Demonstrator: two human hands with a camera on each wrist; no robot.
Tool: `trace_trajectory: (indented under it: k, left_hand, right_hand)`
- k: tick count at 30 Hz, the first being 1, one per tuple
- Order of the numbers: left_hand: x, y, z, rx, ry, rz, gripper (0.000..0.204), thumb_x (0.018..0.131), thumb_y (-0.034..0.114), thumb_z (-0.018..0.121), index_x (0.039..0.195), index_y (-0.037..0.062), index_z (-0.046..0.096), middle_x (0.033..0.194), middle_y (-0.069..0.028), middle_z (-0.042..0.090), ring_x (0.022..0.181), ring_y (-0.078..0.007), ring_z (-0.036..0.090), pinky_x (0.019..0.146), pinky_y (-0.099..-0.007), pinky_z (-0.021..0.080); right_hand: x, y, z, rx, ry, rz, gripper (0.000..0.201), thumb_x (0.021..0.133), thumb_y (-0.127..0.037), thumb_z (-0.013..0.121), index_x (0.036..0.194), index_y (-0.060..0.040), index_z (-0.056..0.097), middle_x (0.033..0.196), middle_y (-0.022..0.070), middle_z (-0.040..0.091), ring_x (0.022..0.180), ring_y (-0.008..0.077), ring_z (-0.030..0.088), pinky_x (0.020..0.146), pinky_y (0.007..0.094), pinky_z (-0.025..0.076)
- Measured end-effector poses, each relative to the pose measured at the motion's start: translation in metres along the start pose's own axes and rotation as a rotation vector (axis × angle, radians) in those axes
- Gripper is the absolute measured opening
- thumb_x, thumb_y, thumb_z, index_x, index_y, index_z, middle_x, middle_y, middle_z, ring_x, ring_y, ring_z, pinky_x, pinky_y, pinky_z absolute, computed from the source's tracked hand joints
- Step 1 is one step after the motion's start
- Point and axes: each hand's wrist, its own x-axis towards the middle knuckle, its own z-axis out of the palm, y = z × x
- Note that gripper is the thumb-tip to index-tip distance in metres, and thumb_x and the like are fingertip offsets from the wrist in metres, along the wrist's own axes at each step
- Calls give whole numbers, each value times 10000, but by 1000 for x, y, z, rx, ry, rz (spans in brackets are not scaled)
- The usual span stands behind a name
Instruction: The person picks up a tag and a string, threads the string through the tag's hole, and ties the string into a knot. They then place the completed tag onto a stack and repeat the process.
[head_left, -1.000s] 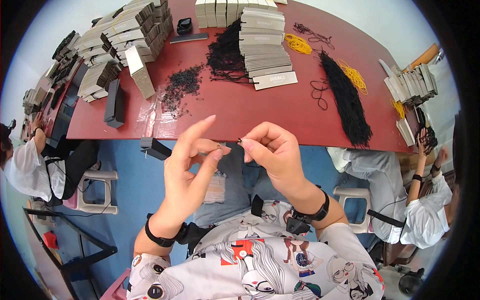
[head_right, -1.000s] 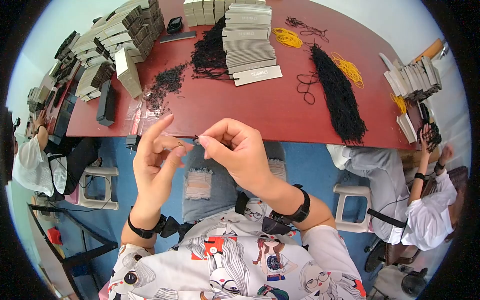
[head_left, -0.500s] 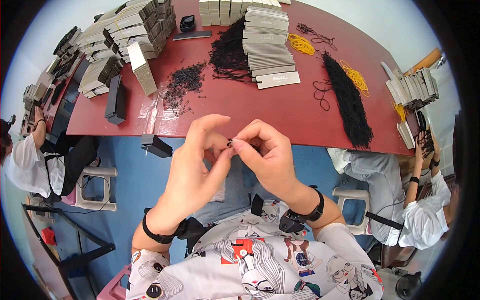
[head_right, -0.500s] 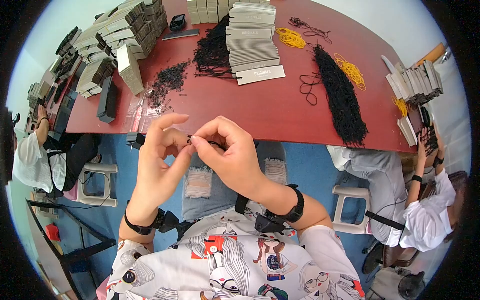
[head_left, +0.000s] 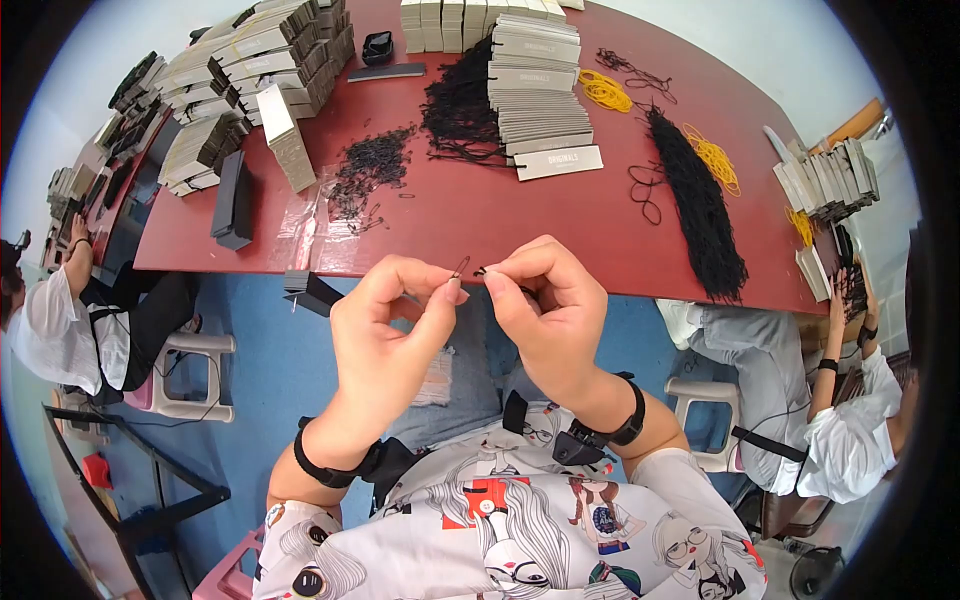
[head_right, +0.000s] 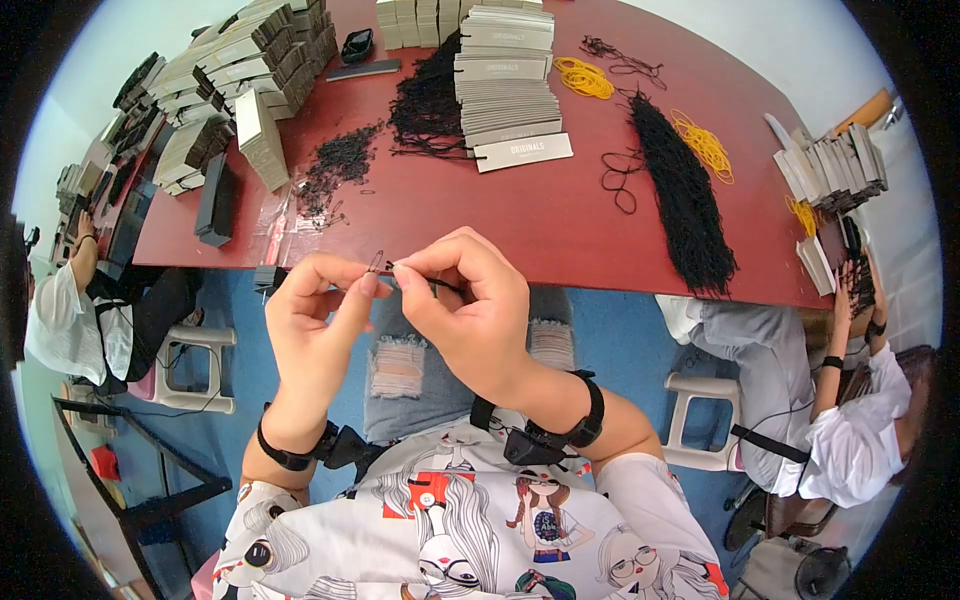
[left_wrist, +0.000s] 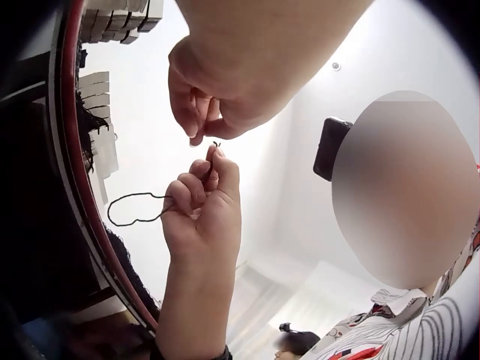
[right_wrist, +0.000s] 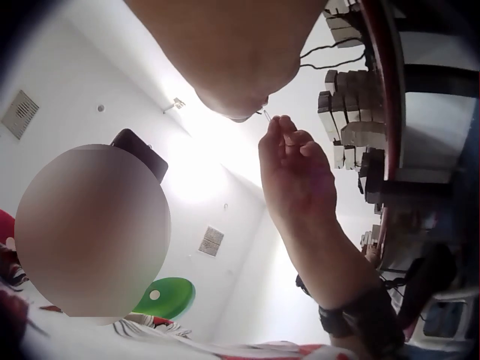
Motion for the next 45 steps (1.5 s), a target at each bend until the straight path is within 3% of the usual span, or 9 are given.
trace_trajectory:
  k: [7, 19, 25, 33, 35, 37, 40, 42, 45]
  left_hand:
    - [-3, 1, 2, 65, 2, 78, 64, 804, 1, 630, 866, -11, 620, 795, -61, 665, 697, -80, 624, 609, -205, 489]
    - [-4, 0, 2, 59, 34, 73, 80, 778, -14, 643, 856, -3, 629, 788, -56, 666, 691, -78, 621, 606, -201, 486]
    - [-2, -2, 1, 311, 71, 294, 129, 717, -46, 667, 818, 22, 626, 702, -55, 619, 589, -125, 568, 525, -224, 460]
    - [0, 2, 0, 437, 51, 480, 154, 685, -69, 678, 797, 18, 618, 716, -60, 601, 619, -156, 562, 494, -250, 468]
    - [0, 2, -2, 425, 21, 460, 153, 690, -66, 678, 804, 18, 620, 718, -61, 604, 626, -153, 566, 499, -245, 466]
    - [-2, 2, -3, 411, -10, 442, 152, 696, -63, 679, 811, 18, 623, 721, -61, 607, 632, -149, 571, 504, -240, 464]
    - [-5, 3, -3, 235, -66, 248, 142, 723, -40, 680, 846, 19, 638, 778, -55, 626, 682, -121, 583, 532, -224, 472]
    - [-4, 7, 0, -133, -29, 58, 136, 763, -10, 672, 896, 15, 655, 851, -50, 634, 742, -101, 586, 567, -208, 484]
    - [-1, 1, -5, -232, -120, 30, 153, 791, -1, 654, 944, 11, 656, 916, -55, 634, 795, -101, 590, 593, -209, 500]
  right_hand:
    - [0, 1, 1, -161, 50, -123, 72, 753, -7, 676, 793, -37, 624, 737, -16, 545, 564, -8, 417, 449, 159, 284]
    - [0, -4, 2, -226, 12, -49, 60, 751, -20, 672, 772, -38, 619, 710, -11, 564, 555, -3, 437, 443, 162, 295]
    - [2, -6, 2, -29, -43, 130, 60, 784, -34, 648, 756, -23, 596, 738, -17, 585, 618, -12, 489, 476, 143, 323]
    - [0, -3, 2, 20, -60, 132, 44, 811, -41, 649, 803, -11, 618, 773, -3, 605, 660, 0, 499, 528, 149, 360]
    - [1, -3, 1, 87, -67, 148, 46, 823, -50, 647, 824, -11, 621, 780, -2, 607, 668, 6, 503, 551, 152, 374]
    - [3, -6, -3, 317, -150, 311, 69, 845, -70, 634, 864, -6, 613, 791, 4, 608, 693, 22, 521, 598, 167, 407]
    - [1, 0, -7, 434, -162, 336, 89, 856, -81, 624, 891, -1, 603, 800, 10, 611, 721, 32, 536, 633, 177, 428]
    - [1, 2, -12, 464, -191, 374, 88, 858, -80, 620, 893, -1, 601, 805, 7, 610, 733, 34, 539, 648, 180, 433]
    - [-1, 1, -10, 503, -224, 403, 87, 862, -79, 615, 900, -3, 598, 814, 0, 605, 742, 34, 538, 661, 181, 436]
